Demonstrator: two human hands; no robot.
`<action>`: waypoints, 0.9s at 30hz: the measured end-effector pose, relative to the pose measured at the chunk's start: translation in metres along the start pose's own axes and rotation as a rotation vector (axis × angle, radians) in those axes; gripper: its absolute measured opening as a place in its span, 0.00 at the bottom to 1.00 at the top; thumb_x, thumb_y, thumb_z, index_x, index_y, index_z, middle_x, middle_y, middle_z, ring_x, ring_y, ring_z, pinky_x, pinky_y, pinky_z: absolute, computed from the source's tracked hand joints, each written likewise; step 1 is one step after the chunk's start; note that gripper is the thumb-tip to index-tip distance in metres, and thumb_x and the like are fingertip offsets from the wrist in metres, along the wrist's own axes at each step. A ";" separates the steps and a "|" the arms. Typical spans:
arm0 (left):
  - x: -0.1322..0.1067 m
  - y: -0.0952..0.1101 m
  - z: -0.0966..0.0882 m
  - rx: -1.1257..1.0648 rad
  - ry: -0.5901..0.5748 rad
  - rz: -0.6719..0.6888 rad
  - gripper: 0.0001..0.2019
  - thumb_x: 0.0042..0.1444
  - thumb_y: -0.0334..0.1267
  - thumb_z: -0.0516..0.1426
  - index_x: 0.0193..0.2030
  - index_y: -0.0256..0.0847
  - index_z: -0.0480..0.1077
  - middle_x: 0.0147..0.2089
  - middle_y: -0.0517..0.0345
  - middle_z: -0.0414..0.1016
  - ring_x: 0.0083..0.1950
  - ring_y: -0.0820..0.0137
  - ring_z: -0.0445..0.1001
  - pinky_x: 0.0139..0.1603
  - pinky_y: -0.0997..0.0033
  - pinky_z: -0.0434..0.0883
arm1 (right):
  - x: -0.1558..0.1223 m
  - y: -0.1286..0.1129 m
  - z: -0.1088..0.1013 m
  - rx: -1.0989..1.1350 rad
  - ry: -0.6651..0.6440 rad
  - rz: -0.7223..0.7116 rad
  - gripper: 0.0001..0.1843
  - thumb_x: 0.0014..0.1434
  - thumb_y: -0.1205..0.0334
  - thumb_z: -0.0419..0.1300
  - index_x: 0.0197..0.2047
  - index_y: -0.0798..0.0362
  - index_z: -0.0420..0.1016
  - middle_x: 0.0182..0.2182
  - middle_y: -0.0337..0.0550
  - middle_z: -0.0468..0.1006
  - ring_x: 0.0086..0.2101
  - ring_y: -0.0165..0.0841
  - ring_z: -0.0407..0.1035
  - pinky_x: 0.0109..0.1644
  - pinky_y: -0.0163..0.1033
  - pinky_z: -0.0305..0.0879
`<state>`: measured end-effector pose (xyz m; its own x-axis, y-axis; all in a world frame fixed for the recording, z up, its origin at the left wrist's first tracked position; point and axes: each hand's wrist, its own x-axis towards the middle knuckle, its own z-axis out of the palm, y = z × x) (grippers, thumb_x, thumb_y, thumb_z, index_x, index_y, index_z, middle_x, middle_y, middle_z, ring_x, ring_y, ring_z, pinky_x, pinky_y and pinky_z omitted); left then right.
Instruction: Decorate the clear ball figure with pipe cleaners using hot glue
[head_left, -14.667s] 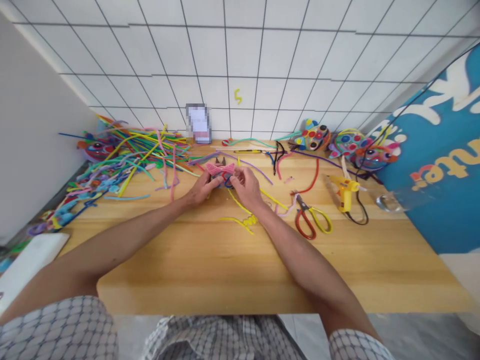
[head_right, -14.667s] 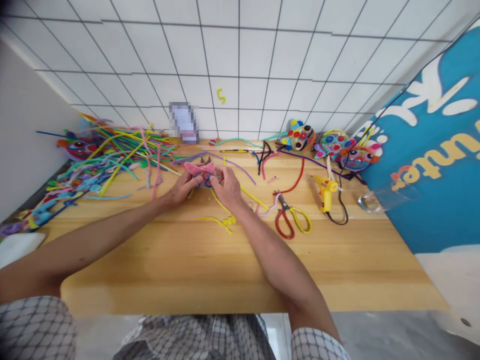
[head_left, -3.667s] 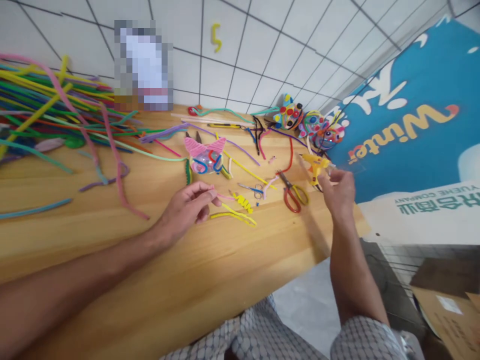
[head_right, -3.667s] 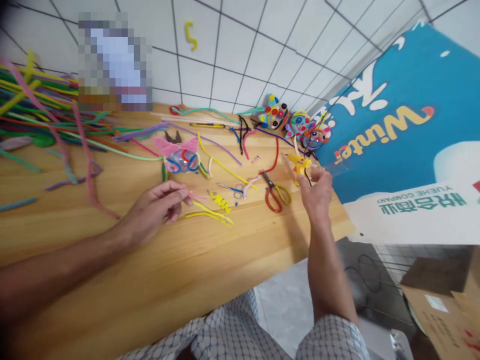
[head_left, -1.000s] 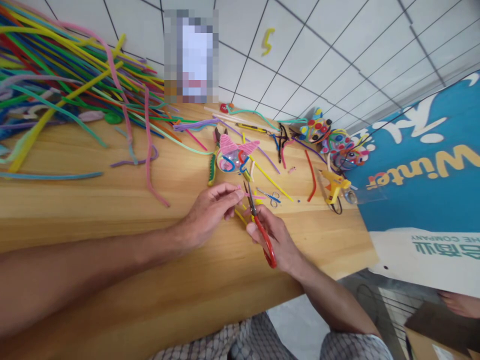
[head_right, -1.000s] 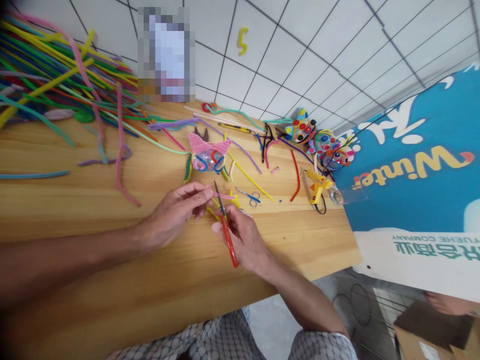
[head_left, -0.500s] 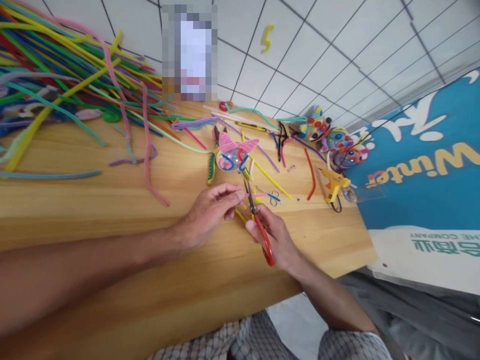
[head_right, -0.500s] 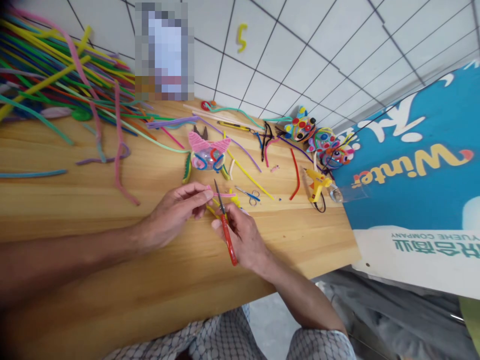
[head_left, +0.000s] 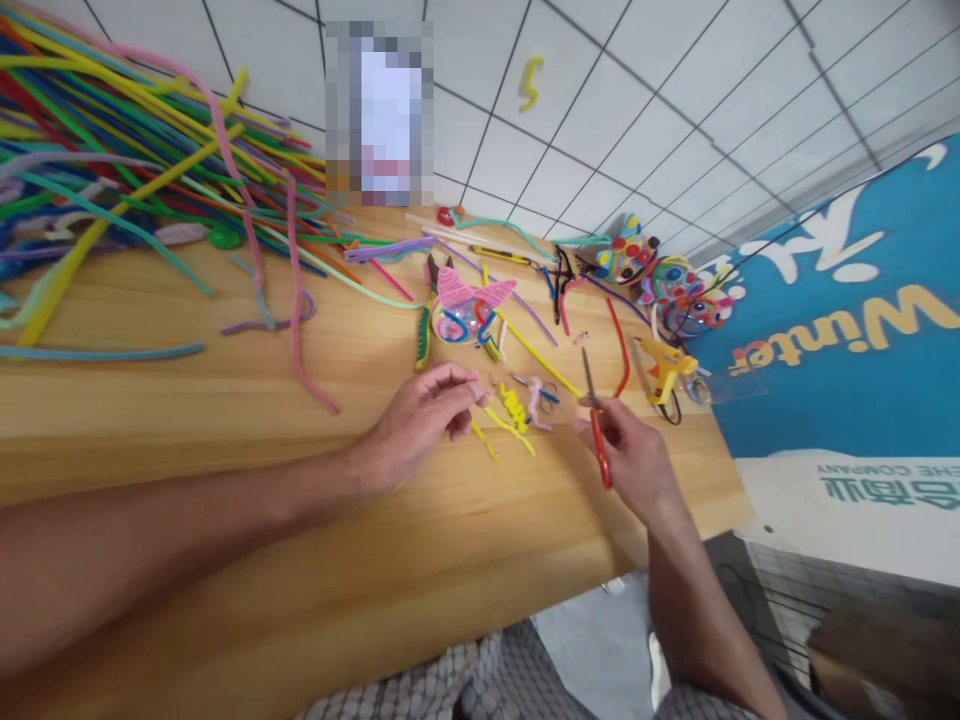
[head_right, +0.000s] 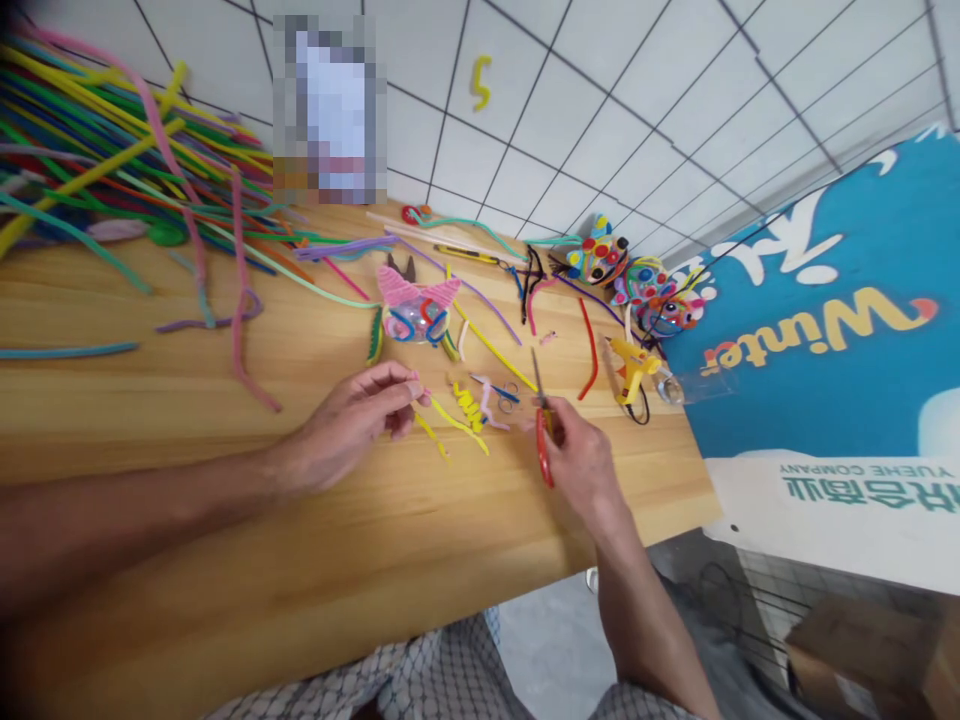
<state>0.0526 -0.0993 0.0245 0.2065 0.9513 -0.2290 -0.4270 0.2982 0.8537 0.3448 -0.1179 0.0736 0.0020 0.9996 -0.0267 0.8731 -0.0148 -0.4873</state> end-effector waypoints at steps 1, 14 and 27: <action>0.000 0.000 0.000 0.001 0.000 -0.012 0.13 0.53 0.46 0.72 0.34 0.41 0.76 0.31 0.60 0.76 0.26 0.75 0.70 0.27 0.73 0.64 | 0.005 0.015 -0.007 -0.128 0.073 0.006 0.23 0.68 0.43 0.66 0.57 0.49 0.84 0.33 0.44 0.83 0.31 0.41 0.75 0.38 0.43 0.70; 0.005 0.005 -0.004 0.181 -0.102 -0.070 0.16 0.49 0.47 0.73 0.36 0.41 0.76 0.27 0.63 0.74 0.23 0.76 0.66 0.24 0.75 0.60 | 0.006 0.002 -0.011 -0.258 0.187 -0.237 0.16 0.78 0.55 0.59 0.59 0.46 0.87 0.48 0.51 0.91 0.45 0.44 0.85 0.53 0.48 0.79; 0.004 0.007 -0.008 0.397 -0.208 0.066 0.15 0.54 0.49 0.68 0.38 0.41 0.71 0.31 0.65 0.72 0.31 0.75 0.67 0.33 0.74 0.64 | 0.039 -0.060 0.048 0.000 0.050 -0.933 0.09 0.81 0.63 0.61 0.47 0.48 0.82 0.40 0.45 0.88 0.41 0.36 0.83 0.47 0.42 0.78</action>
<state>0.0435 -0.0927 0.0263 0.3801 0.9191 -0.1036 -0.0825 0.1453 0.9859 0.2693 -0.0792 0.0600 -0.6787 0.6074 0.4128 0.5322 0.7942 -0.2933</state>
